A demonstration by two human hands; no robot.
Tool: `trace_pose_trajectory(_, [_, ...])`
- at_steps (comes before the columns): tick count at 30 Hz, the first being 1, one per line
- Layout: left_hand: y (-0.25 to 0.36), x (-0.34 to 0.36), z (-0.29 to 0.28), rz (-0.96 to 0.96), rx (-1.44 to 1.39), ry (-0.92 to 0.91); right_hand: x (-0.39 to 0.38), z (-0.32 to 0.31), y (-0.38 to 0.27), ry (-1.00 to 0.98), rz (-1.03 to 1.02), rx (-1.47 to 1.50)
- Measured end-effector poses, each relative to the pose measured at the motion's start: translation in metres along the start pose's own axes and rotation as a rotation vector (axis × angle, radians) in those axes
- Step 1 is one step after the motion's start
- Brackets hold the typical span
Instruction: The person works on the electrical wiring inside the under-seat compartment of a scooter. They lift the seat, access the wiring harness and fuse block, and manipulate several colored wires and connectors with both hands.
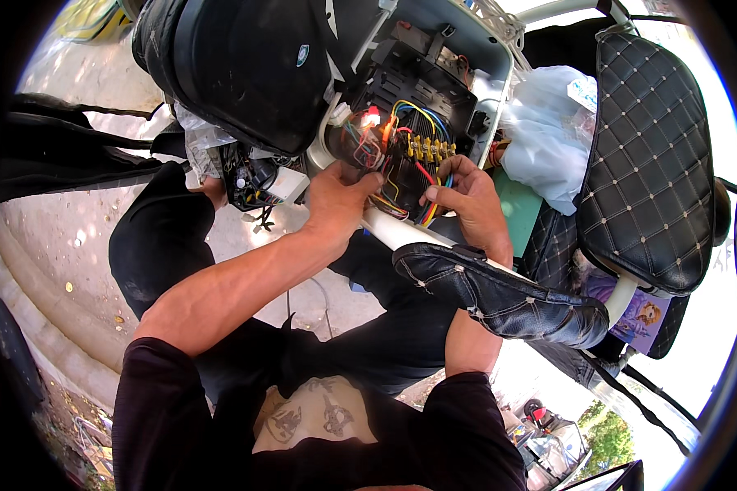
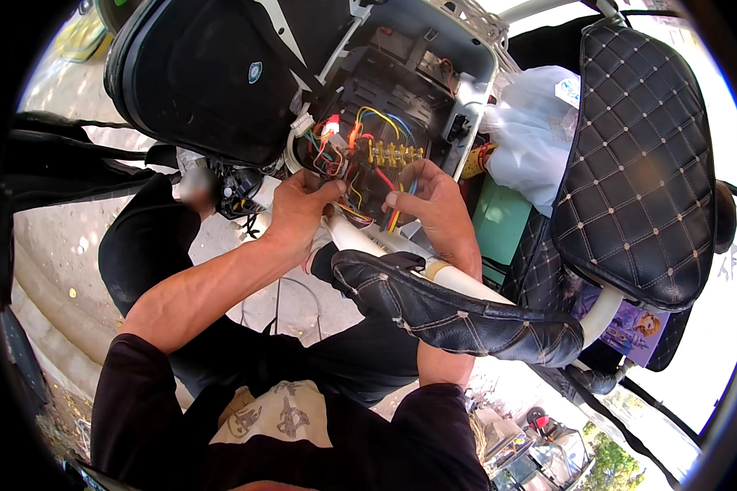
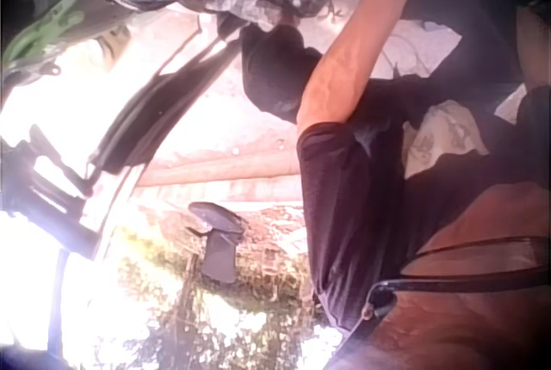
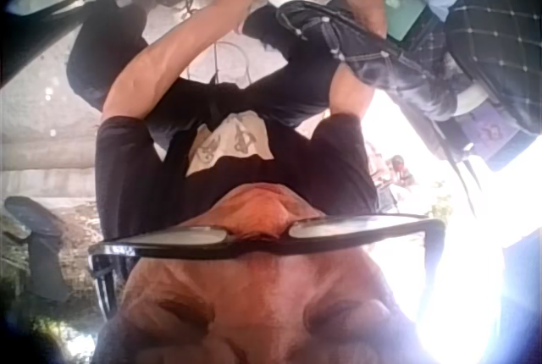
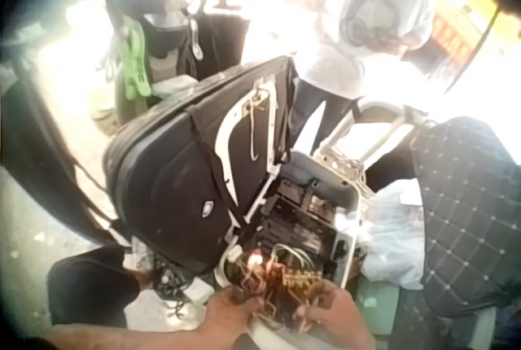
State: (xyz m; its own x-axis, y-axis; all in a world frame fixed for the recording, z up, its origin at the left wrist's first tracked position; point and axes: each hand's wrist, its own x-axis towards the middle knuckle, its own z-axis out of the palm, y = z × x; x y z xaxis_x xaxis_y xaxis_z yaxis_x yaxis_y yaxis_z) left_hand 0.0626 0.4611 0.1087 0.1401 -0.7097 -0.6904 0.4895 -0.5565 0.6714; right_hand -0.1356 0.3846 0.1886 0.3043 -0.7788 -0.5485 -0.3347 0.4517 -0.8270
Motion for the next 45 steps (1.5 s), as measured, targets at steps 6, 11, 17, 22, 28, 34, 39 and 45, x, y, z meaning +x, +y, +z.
trace_pose_trajectory(6, [0.003, -0.003, -0.002, 0.023, -0.049, -0.007, -0.002, 0.001, -0.002, 0.005, 0.001, 0.003])
trace_pose_trajectory(11, [0.001, -0.002, 0.000, 0.041, -0.050, 0.022, 0.000, -0.002, 0.004, -0.004, -0.030, 0.014])
trace_pose_trajectory(17, [-0.003, 0.001, 0.002, 0.059, -0.067, 0.025, -0.002, -0.001, 0.003, -0.004, -0.030, 0.033])
trace_pose_trajectory(22, [0.001, 0.000, -0.002, 0.068, 0.008, 0.001, -0.001, 0.001, 0.002, -0.010, -0.025, 0.032])
trace_pose_trajectory(28, [-0.003, 0.008, -0.004, 0.120, 0.065, -0.042, 0.000, 0.001, -0.003, -0.024, -0.022, -0.052])
trace_pose_trajectory(34, [0.001, 0.001, -0.004, 0.124, 0.059, -0.026, 0.000, 0.000, 0.003, -0.014, -0.031, -0.001])
trace_pose_trajectory(39, [0.006, -0.008, 0.002, 0.129, -0.065, -0.020, -0.001, 0.000, 0.004, -0.015, -0.032, 0.031])
trace_pose_trajectory(45, [0.007, -0.004, 0.000, 0.105, -0.032, -0.047, 0.002, -0.001, 0.004, -0.064, -0.036, 0.020])
